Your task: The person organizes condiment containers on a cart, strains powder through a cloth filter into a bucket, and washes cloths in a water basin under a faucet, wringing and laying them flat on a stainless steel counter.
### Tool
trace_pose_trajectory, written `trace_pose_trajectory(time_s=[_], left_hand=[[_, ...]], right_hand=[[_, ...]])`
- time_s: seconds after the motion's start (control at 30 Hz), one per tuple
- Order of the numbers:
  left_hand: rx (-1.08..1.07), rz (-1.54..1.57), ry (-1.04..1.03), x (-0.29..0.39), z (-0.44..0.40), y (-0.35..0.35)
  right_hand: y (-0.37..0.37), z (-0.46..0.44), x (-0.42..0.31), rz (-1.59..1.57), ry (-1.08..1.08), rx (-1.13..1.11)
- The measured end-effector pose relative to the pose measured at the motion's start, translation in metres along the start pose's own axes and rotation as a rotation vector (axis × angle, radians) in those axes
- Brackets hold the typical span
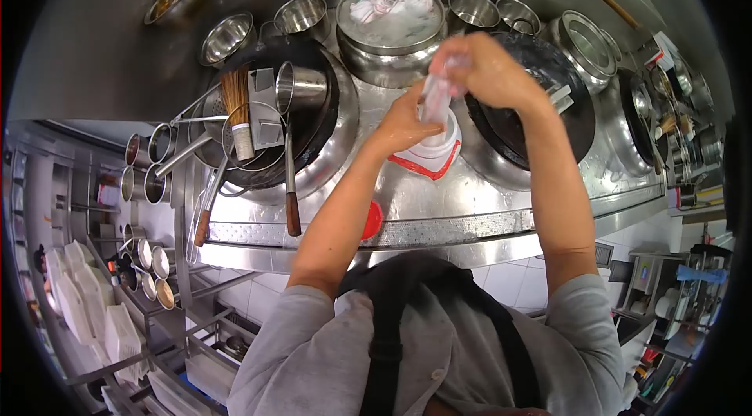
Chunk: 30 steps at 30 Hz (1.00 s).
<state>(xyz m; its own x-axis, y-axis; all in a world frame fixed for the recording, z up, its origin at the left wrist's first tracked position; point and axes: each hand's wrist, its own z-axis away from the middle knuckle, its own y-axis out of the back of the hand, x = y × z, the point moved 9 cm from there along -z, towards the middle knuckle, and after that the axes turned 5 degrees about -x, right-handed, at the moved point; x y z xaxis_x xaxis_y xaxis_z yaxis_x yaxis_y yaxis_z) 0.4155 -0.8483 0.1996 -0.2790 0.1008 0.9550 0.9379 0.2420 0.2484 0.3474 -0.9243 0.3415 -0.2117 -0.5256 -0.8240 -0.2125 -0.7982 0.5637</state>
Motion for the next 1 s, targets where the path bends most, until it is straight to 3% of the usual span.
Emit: trace_pose_trajectory(time_s=[0.07, 0.13, 0.17, 0.27, 0.33, 0.37, 0.47, 0.53, 0.6, 0.63, 0.73, 0.8, 0.87, 0.93, 0.97, 1.0], left_hand=[[-0.044, 0.018, 0.132, -0.006, -0.002, -0.013], [-0.124, -0.130, 0.331, -0.028, -0.003, -0.012], [-0.094, -0.185, 0.303, -0.029, -0.004, -0.003], [-0.043, -0.307, 0.223, -0.012, 0.003, 0.016], [-0.058, -0.330, 0.170, 0.005, 0.009, 0.019], [0.010, -0.433, 0.160, 0.008, 0.010, 0.020], [0.200, -0.201, -0.061, 0.033, 0.016, 0.029], [0.189, 0.028, -0.034, 0.031, 0.018, 0.026], [0.188, 0.076, -0.007, 0.032, 0.013, 0.020], [0.049, 0.116, 0.035, 0.014, 0.005, 0.003], [0.089, 0.200, 0.169, -0.029, -0.008, 0.000], [0.247, 0.338, 0.185, -0.028, -0.009, 0.008], [0.317, 0.439, 0.130, -0.002, -0.008, 0.011], [0.293, 0.498, 0.006, 0.034, -0.003, 0.005], [0.252, 0.459, -0.086, 0.031, -0.009, -0.001], [0.221, 0.496, -0.036, 0.024, -0.008, -0.006]], right_hand=[[0.031, 0.019, -0.038, -0.106, 0.160, 0.231], [0.042, 0.030, -0.052, -0.013, 0.115, 0.341], [0.045, 0.034, -0.055, 0.031, 0.093, 0.394], [-0.002, 0.024, -0.022, 0.345, -0.152, 0.061], [-0.039, 0.016, 0.008, 0.738, 0.256, 0.174], [-0.052, 0.007, 0.026, 0.664, 0.257, 0.164], [-0.059, -0.012, 0.049, 0.386, 0.162, 0.126], [-0.045, -0.011, 0.055, 0.121, -0.033, 0.091], [-0.028, -0.004, 0.046, -0.138, -0.020, 0.134], [-0.020, 0.003, 0.038, -0.269, 0.016, 0.167], [0.001, 0.023, 0.047, -0.513, 0.040, 0.296], [0.000, 0.032, 0.085, -0.614, -0.012, 0.406], [-0.036, 0.038, 0.123, -0.695, -0.247, 0.263], [-0.078, 0.044, 0.152, -1.022, -0.547, 0.239], [-0.087, 0.038, 0.148, -1.166, -0.476, 0.231], [-0.095, 0.032, 0.143, -1.309, -0.401, 0.221]])
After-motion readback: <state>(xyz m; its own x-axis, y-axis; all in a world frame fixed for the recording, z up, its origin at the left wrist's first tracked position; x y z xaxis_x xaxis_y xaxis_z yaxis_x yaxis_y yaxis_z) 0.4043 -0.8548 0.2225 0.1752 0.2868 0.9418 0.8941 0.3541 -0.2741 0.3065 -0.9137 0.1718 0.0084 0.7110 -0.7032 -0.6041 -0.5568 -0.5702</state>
